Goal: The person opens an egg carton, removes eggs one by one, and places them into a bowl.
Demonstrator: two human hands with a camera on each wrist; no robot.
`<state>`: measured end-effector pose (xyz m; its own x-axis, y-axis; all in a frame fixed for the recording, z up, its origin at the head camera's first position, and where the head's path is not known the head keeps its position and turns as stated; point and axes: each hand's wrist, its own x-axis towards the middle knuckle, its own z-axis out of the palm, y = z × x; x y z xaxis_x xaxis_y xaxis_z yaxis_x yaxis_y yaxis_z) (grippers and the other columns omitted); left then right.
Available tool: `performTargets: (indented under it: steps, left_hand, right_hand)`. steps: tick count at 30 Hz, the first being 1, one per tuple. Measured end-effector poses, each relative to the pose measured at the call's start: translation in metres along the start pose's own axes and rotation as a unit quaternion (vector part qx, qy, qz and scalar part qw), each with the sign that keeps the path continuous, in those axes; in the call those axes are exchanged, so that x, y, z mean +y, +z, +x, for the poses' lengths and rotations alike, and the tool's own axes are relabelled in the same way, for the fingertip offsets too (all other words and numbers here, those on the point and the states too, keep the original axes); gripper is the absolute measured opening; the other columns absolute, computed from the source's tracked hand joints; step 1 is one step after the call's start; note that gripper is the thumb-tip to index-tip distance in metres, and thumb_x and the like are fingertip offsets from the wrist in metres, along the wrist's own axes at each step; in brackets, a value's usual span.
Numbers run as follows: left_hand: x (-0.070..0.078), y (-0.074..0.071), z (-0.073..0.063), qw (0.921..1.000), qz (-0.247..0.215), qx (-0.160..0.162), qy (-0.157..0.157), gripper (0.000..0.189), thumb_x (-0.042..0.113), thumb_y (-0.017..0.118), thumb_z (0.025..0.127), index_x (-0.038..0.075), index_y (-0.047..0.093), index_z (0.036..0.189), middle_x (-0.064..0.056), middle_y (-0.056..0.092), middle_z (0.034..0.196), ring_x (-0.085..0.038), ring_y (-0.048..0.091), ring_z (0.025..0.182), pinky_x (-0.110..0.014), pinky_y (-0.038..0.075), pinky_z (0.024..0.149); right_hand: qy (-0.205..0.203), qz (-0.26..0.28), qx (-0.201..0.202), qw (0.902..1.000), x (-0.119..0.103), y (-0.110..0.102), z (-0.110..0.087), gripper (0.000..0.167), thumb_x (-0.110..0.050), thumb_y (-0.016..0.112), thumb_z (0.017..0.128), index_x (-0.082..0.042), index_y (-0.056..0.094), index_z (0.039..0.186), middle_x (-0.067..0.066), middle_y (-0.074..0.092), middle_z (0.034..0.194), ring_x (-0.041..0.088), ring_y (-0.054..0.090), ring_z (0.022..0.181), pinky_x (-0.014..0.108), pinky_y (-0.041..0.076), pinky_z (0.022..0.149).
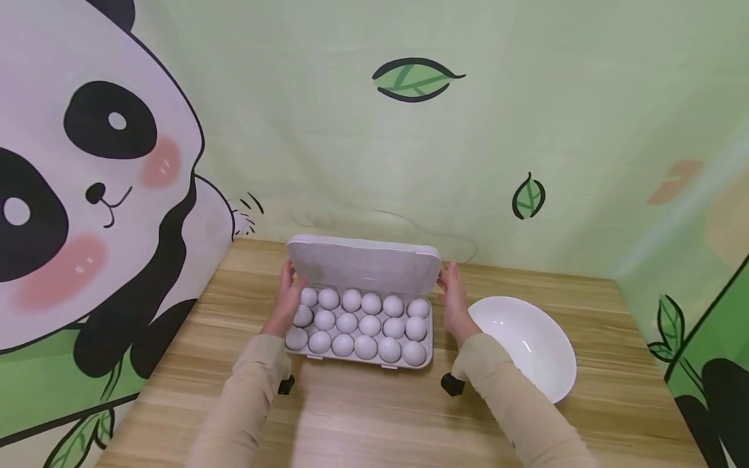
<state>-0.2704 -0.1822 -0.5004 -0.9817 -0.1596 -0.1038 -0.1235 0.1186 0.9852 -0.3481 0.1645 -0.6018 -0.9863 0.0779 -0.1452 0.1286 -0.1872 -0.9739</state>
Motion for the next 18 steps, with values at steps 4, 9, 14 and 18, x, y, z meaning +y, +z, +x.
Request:
performTargets:
  steps: [4, 9, 14, 18]
  left_hand:
    - [-0.002, 0.000, 0.005, 0.9996, 0.020, -0.020, -0.009, 0.063, 0.020, 0.038, 0.094, 0.015, -0.001, 0.142, -0.015, 0.004, 0.148, -0.032, 0.002, 0.135, -0.047, 0.002, 0.109]
    - [-0.001, -0.001, 0.010, 0.9980, 0.050, -0.032, -0.023, 0.063, 0.022, 0.038, 0.094, 0.016, -0.002, 0.142, -0.012, 0.001, 0.149, -0.031, 0.001, 0.135, -0.047, 0.001, 0.108]
    - [-0.005, 0.000, 0.013, 0.9951, 0.090, -0.036, -0.021, 0.066, 0.024, 0.041, 0.093, 0.013, -0.001, 0.142, -0.012, 0.003, 0.148, -0.030, 0.004, 0.135, -0.044, 0.005, 0.109]
    - [-0.015, 0.000, 0.014, 0.9923, 0.114, -0.047, -0.009, 0.067, 0.024, 0.044, 0.092, 0.008, 0.001, 0.142, -0.021, 0.010, 0.146, -0.035, 0.013, 0.133, -0.044, 0.010, 0.109]
  right_hand:
    - [-0.009, 0.032, -0.017, 0.9993, -0.011, 0.008, -0.010, 0.062, -0.064, 0.028, 0.084, -0.018, 0.039, 0.125, 0.006, 0.037, 0.138, 0.023, 0.031, 0.128, 0.051, 0.023, 0.099]
    - [-0.042, 0.028, -0.030, 0.9983, -0.032, 0.023, -0.033, 0.057, -0.055, 0.025, 0.090, -0.009, 0.042, 0.119, 0.011, 0.038, 0.136, 0.024, 0.031, 0.128, 0.050, 0.027, 0.095]
    - [-0.042, -0.003, -0.014, 0.9990, -0.026, 0.026, -0.030, 0.062, -0.059, 0.028, 0.088, -0.013, 0.036, 0.130, 0.006, 0.037, 0.137, 0.024, 0.034, 0.125, 0.049, 0.030, 0.092]
    - [-0.019, -0.038, 0.008, 0.9991, -0.043, 0.037, -0.049, 0.065, -0.056, 0.025, 0.089, -0.011, 0.027, 0.136, 0.012, 0.028, 0.140, 0.030, 0.027, 0.126, 0.054, 0.020, 0.098]
